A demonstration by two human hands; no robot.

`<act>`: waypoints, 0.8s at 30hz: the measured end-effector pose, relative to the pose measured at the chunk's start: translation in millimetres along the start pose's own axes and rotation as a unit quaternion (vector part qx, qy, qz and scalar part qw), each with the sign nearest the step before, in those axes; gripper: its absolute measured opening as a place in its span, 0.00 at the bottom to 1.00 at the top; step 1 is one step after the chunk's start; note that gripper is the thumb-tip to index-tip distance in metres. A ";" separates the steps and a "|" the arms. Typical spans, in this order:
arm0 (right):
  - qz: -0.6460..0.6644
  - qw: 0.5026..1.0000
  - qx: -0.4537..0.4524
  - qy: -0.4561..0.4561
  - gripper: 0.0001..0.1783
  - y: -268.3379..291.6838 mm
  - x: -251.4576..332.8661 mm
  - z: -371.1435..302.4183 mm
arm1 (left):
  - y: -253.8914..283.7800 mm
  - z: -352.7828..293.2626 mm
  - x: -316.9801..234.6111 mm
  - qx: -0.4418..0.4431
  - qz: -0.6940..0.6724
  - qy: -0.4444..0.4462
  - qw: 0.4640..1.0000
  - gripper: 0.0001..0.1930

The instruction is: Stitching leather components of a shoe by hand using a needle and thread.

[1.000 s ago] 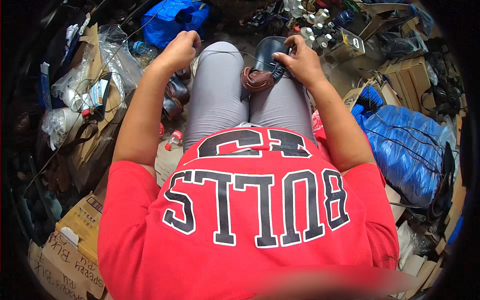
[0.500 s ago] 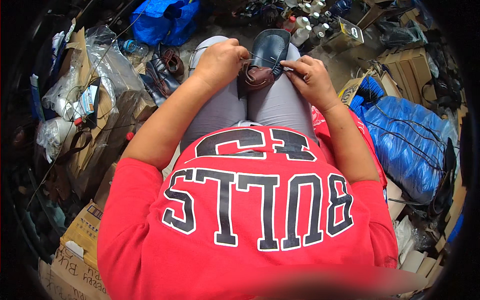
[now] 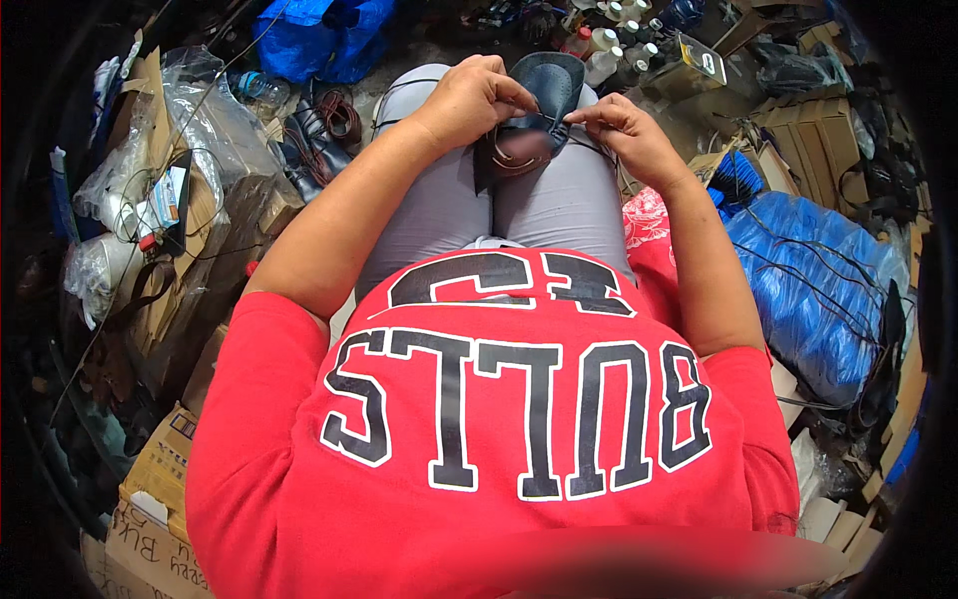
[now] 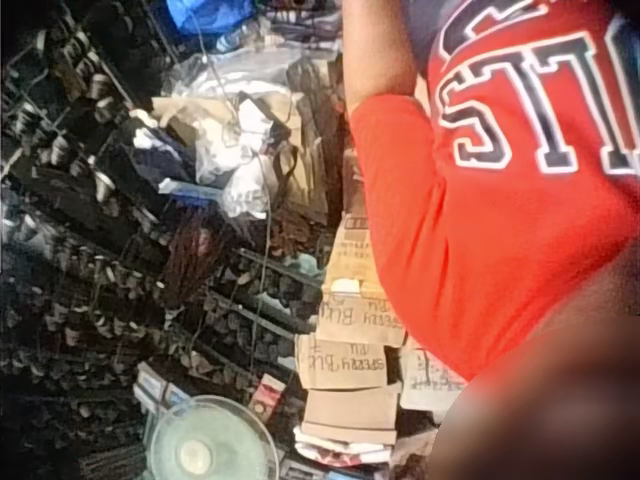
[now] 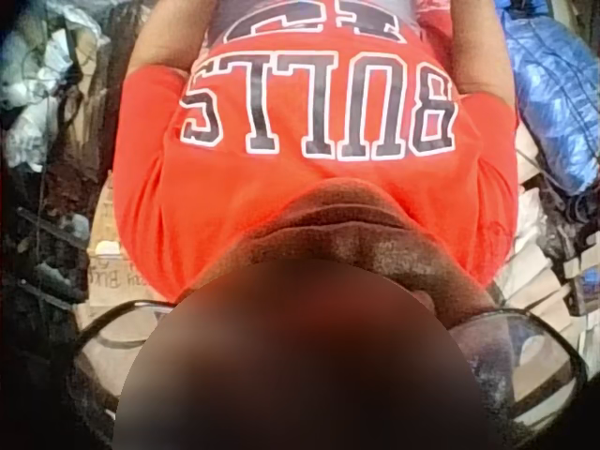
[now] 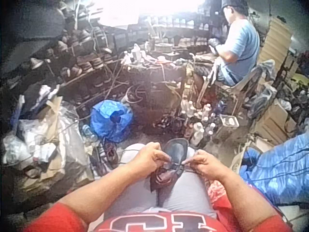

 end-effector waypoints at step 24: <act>0.097 0.994 -0.001 -0.057 0.16 -9.1 2.1 -10.0 | 0.5 4.8 -6.6 0.078 0.002 0.004 0.997 0.12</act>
Point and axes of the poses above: each hand's wrist, its own z-axis towards the middle knuckle, its own y-axis out of the back of the hand, x = y × z, the point moved 1 cm from there along z, towards the middle knuckle, and after that the axes turned 14 degrees about -z, right-handed, at the moved point
